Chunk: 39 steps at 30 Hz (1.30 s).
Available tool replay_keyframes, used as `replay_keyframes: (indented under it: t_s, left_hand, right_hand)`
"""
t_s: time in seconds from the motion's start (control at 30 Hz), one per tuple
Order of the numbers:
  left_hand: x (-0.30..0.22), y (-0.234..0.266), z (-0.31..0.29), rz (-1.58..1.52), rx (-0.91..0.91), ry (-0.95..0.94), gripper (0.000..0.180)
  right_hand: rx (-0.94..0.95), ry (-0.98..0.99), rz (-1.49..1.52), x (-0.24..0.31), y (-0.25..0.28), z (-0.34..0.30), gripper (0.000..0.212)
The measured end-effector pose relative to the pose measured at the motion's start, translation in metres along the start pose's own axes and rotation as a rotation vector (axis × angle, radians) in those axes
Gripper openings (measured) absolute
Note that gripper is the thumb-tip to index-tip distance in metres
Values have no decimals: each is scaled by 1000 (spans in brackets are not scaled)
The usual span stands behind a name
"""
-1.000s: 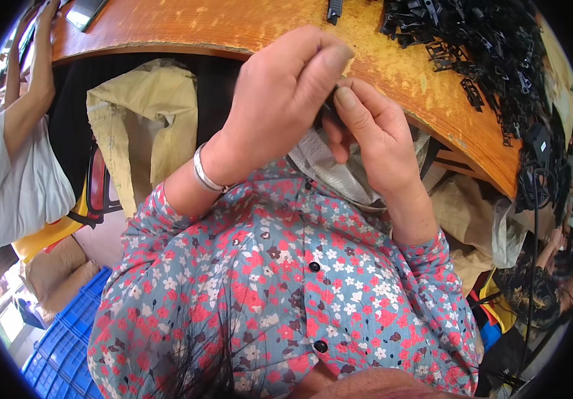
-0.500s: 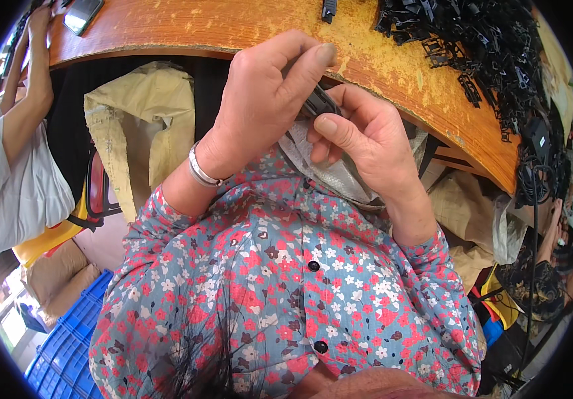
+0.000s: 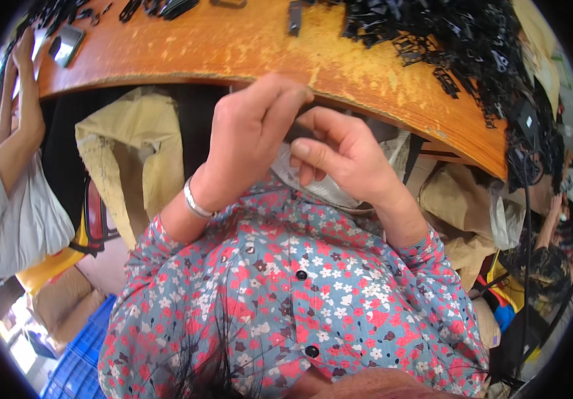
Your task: The person repeatedly picks up plastic components from the table, snaps the pieces together by hand, and drops the assembled parts into a bag.
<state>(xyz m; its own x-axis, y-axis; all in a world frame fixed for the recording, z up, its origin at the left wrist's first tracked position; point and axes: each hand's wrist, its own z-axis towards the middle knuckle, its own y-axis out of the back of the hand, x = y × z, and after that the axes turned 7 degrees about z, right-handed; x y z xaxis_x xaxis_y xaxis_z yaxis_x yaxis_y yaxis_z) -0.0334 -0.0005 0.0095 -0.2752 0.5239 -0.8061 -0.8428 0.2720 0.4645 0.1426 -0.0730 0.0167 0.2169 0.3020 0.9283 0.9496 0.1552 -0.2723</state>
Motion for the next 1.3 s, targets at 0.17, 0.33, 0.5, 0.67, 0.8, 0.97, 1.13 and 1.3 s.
replay_keyframes:
  t_s: [0.17,0.33,0.5,0.67,0.8,0.97,1.13,1.3]
  left_hand:
    - [-4,-6,-6,240,124,-164,10]
    - [-4,-6,4,168,-12,-241,11]
    - [-2,-1,19,174,-106,-150,9]
    - [13,3,43,290,-233,-174,13]
    - [21,3,66,491,-241,-122,34]
    - [27,-3,83,577,-216,-154,29]
    - [32,0,81,560,-219,-143,21]
    - [22,8,72,488,-198,-90,17]
  right_hand:
    - [-170,295,-945,-1,27,-17,30]
    - [-359,310,-705,33,47,-33,10]
    - [-617,594,-1077,50,96,-4,12]
    - [-671,583,-1478,58,106,7,20]
    - [-657,491,-1489,61,105,9,17]
    - [-664,579,-1317,57,97,5,18]
    - [-558,582,-1077,54,81,0,18]
    - [-393,691,-1260,49,80,2,19]
